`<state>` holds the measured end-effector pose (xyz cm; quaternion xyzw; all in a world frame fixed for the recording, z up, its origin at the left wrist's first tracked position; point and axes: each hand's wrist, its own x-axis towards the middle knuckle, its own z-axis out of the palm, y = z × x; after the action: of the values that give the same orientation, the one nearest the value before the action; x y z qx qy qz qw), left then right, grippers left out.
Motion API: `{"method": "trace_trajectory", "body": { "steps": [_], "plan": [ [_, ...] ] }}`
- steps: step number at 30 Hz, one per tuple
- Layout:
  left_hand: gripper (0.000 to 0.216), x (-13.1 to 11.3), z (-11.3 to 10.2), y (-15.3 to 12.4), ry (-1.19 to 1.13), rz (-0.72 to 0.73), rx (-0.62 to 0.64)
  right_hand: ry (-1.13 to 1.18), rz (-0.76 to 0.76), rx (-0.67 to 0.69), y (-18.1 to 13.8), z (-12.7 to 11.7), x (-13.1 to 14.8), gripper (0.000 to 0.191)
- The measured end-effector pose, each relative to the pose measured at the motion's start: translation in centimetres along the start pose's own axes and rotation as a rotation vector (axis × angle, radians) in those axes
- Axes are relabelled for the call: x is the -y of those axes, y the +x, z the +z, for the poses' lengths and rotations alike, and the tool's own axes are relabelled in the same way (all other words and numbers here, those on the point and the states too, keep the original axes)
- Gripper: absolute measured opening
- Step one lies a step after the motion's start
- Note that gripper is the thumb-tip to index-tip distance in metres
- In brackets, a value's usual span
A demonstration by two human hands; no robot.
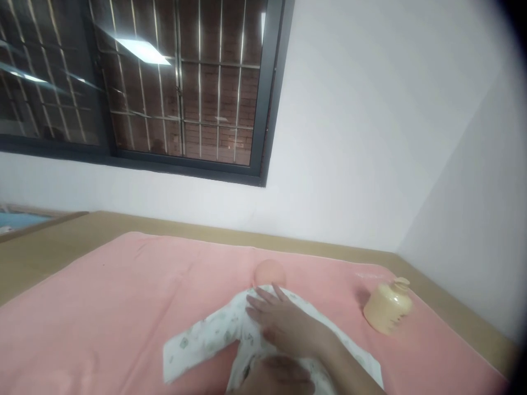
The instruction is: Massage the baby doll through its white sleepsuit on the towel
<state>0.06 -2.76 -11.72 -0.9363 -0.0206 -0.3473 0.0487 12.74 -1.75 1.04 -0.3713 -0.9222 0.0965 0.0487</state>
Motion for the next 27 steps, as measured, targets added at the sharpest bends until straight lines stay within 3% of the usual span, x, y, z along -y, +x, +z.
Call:
{"method": "trace_trajectory", "body": {
  "steps": [4, 6, 10, 14, 19, 24, 27],
  "plan": [
    [0.014, -0.4, -1.6, 0.8, 0.018, 0.048, -0.017, 0.102, 0.137, 0.079, -1.3, -0.5, -1.3, 0.061],
    [0.010, -0.9, -3.0, 1.2, 0.036, 0.071, -0.006, 0.178, 0.137, 0.127, -2.5, -0.8, -1.6, 0.064],
    [0.018, -1.5, -4.0, 1.8, 0.045, 0.007, 0.033, 0.197, -0.060, 0.138, -3.3, -0.9, -0.5, 0.058],
    [0.018, -1.3, -3.6, 2.0, 0.045, 0.022, 0.070, 0.053, -0.156, 0.035, -1.3, 0.0, 0.6, 0.048],
    [0.019, -1.5, -5.1, 2.6, 0.014, 0.026, 0.097, -0.026, -0.039, -0.048, 0.0, 0.5, -0.4, 0.048],
    [0.018, -1.8, -5.6, 2.0, 0.012, 0.005, 0.148, 0.038, 0.153, 0.017, -2.9, 0.4, -0.8, 0.075],
    [0.018, -1.5, -5.1, 1.2, 0.030, -0.014, 0.125, 0.078, 0.053, 0.059, -3.6, 0.4, 0.2, 0.072]
  ]
}}
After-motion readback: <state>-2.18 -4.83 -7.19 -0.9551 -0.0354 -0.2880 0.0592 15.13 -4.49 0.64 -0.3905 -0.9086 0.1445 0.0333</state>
